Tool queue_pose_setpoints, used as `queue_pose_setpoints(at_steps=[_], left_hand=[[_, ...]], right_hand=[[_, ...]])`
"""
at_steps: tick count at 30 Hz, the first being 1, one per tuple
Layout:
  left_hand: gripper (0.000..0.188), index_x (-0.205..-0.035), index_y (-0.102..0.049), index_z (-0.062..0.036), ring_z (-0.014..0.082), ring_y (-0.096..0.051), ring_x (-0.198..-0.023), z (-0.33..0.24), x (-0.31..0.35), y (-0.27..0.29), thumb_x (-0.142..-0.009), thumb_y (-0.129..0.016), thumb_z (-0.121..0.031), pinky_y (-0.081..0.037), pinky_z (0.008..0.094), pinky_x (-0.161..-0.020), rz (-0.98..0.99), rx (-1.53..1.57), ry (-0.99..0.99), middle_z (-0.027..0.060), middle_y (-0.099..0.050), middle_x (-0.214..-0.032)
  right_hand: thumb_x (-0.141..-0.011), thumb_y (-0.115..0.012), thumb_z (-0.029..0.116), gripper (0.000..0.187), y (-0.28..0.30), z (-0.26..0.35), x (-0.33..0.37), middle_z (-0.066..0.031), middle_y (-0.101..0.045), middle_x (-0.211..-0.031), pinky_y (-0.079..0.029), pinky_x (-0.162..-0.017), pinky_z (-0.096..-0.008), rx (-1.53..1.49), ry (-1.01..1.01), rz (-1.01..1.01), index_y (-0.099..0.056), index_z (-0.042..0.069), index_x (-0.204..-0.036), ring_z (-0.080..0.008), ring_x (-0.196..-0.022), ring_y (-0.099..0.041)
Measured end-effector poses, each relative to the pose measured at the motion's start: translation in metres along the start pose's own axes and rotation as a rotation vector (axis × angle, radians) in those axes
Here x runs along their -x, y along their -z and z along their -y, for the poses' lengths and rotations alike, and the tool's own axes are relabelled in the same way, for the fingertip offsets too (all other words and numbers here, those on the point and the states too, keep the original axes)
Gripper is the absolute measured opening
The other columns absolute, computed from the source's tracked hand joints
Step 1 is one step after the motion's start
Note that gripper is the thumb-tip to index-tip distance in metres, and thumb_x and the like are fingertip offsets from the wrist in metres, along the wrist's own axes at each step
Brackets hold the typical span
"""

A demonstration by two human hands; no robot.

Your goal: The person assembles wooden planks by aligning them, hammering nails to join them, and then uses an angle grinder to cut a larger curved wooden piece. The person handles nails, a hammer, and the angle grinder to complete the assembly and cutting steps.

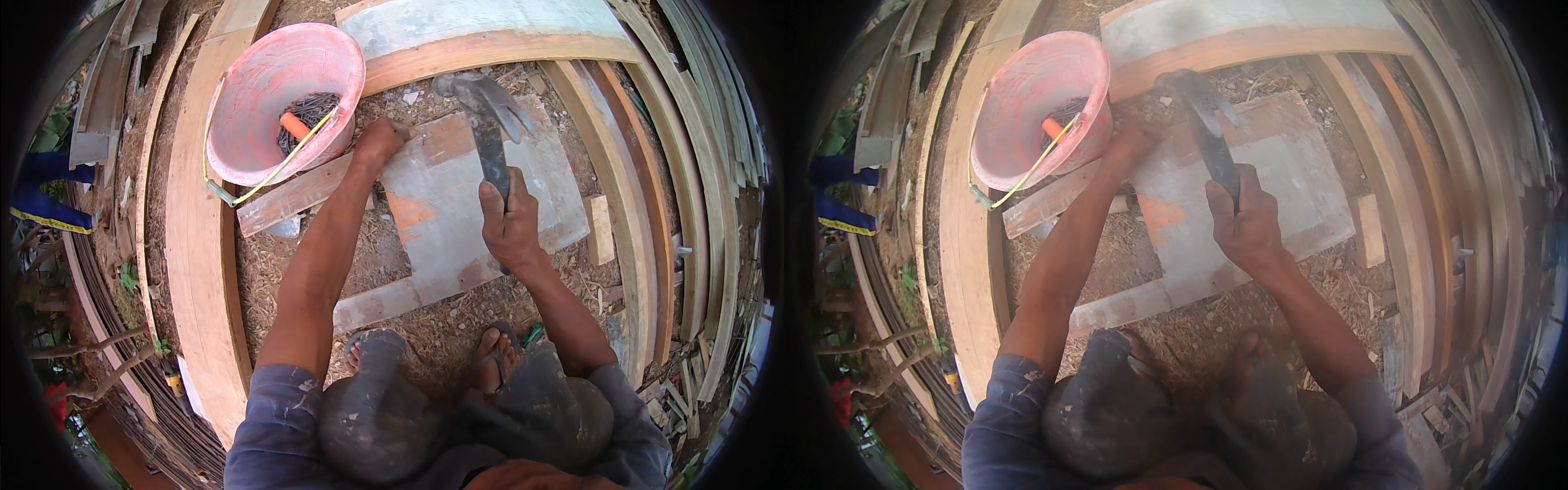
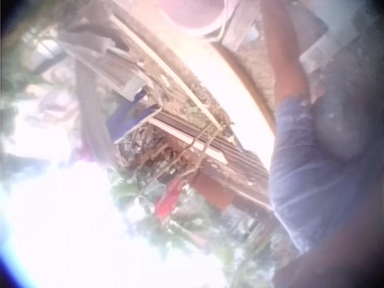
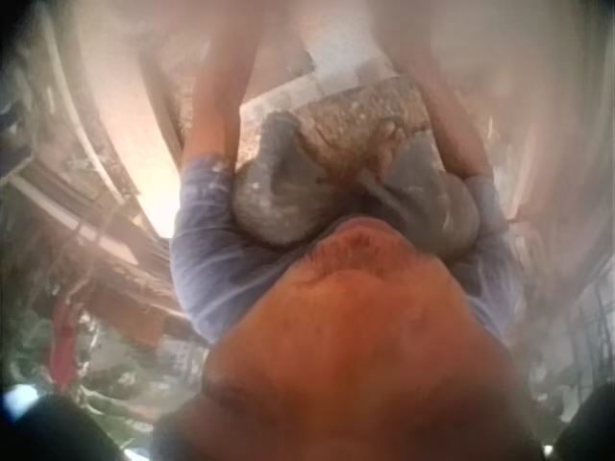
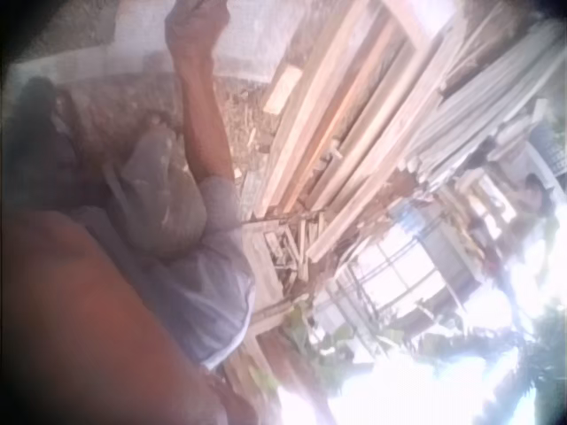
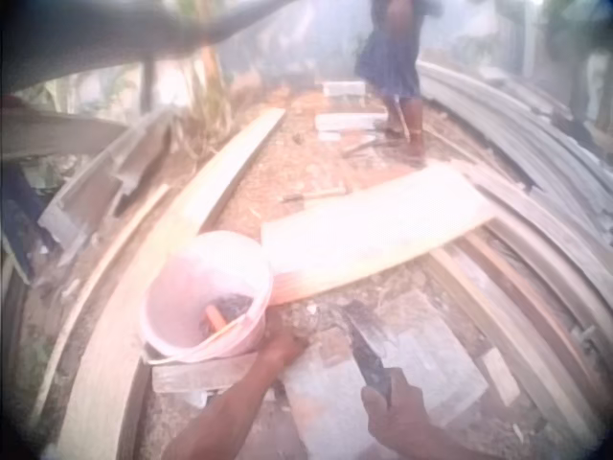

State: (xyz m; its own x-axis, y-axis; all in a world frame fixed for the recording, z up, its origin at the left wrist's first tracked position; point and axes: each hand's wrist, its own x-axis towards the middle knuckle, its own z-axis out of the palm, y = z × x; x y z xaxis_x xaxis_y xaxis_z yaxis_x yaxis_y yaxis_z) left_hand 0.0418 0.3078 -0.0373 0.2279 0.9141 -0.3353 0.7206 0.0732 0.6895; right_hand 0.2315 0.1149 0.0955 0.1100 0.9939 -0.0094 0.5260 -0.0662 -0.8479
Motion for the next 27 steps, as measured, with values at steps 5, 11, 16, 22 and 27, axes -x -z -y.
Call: queue_pose_setpoints(at_steps=[5, 11, 16, 22, 27], left_hand=[[0.035, -0.101, -0.077, -0.01, 0.033, -0.07, -0.096, -0.031, 0.004, 0.008, -0.082, -0.073, -0.039, -0.051, 0.0392, -0.09, 0.051, -0.058, 0.038, 0.019, -0.073, -0.102], [0.039, -0.103, -0.076, -0.0084, 0.0342, -0.07, -0.097, 0.002, -0.004, 0.001, -0.083, -0.072, -0.042, -0.051, 0.0409, -0.089, 0.001, -0.106, 0.029, 0.0204, -0.072, -0.103], [0.041, -0.104, -0.075, -0.0072, 0.0343, -0.07, -0.096, -0.01, 0.006, -0.007, -0.084, -0.072, -0.042, -0.051, 0.0415, -0.088, -0.011, -0.116, -0.023, 0.0204, -0.072, -0.104], [0.036, -0.103, -0.076, -0.0094, 0.034, -0.07, -0.094, -0.006, 0.004, 0.008, -0.085, -0.069, -0.039, -0.051, 0.0413, -0.088, 0.074, -0.061, 0.016, 0.0191, -0.073, -0.103], [0.032, -0.104, -0.077, -0.0133, 0.033, -0.069, -0.096, -0.014, 0.009, 0.0, -0.085, -0.069, -0.038, -0.051, 0.0407, -0.09, -0.018, -0.075, 0.01, 0.018, -0.072, -0.105]], right_hand=[[-0.101, -0.053, 0.038, 0.04, -0.02, -0.051, -0.022, -0.0246, -0.063, -0.069, -0.047, -0.056, -0.0464, 0.127, -0.115, 0.098, -0.053, -0.002, -0.099, -0.044, -0.063, -0.063], [-0.102, -0.051, 0.042, 0.046, 0.007, -0.019, 0.004, -0.0102, -0.054, -0.062, -0.044, -0.052, -0.0364, -0.26, -0.207, 0.098, -0.056, -0.003, -0.101, -0.0222, -0.053, -0.055], [-0.102, -0.049, 0.049, 0.046, 0.004, -0.059, 0.049, 0.0026, -0.046, -0.06, -0.037, -0.046, -0.0251, -0.248, -0.296, 0.049, -0.054, 0.005, -0.09, -0.0051, -0.051, -0.042], [-0.103, -0.047, 0.047, 0.046, -0.014, -0.047, 0.023, 0.0028, -0.045, -0.06, -0.036, -0.045, -0.0254, -0.053, -0.162, 0.076, -0.052, 0.005, -0.085, -0.0044, -0.052, -0.043], [-0.104, -0.048, 0.042, 0.046, -0.011, -0.053, 0.017, -0.0095, -0.054, -0.063, -0.043, -0.053, -0.0346, -0.11, -0.273, 0.109, -0.058, -0.001, -0.091, -0.0163, -0.056, -0.052]])
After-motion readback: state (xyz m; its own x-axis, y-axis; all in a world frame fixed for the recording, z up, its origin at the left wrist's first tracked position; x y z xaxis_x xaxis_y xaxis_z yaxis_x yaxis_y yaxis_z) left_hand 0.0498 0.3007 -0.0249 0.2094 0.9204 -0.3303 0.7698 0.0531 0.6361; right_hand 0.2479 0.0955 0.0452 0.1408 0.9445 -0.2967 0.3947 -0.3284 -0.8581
